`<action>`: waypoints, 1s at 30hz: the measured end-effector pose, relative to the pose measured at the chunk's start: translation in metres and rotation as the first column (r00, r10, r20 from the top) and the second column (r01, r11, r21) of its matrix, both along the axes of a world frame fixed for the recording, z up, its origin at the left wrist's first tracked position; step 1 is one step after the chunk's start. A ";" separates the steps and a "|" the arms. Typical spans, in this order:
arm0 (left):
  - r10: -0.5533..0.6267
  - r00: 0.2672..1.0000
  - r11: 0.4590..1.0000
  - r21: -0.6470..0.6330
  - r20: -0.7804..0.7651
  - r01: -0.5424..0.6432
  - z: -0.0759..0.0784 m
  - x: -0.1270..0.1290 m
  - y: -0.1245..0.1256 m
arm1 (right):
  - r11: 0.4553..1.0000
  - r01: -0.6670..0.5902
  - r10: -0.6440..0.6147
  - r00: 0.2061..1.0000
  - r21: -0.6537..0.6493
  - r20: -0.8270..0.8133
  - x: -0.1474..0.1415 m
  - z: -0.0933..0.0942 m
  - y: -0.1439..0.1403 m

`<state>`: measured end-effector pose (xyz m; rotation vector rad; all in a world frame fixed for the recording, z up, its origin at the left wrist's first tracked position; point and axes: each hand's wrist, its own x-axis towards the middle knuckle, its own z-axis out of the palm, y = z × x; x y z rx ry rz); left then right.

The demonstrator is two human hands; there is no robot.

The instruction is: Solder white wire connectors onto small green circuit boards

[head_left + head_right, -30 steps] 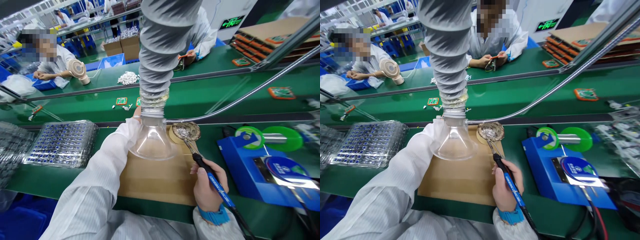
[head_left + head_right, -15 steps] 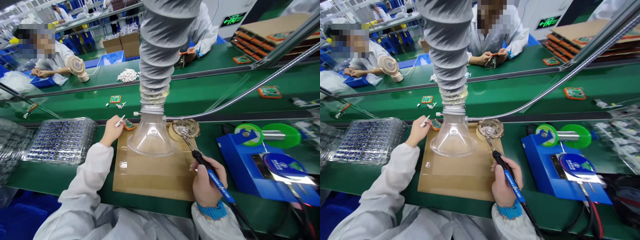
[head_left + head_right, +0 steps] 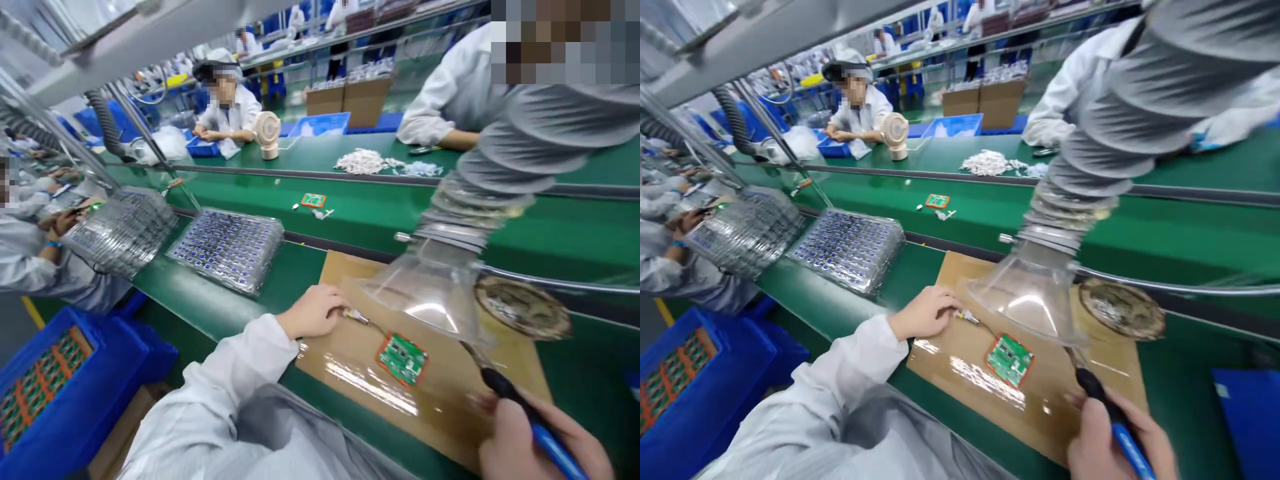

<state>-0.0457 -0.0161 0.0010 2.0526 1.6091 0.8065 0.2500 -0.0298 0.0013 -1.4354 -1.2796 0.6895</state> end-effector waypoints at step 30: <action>0.872 0.279 0.296 -0.022 -0.402 -0.955 0.091 -0.205 -0.111 | 0.914 -0.404 0.406 0.905 -0.043 0.123 -0.034 -0.037 -0.009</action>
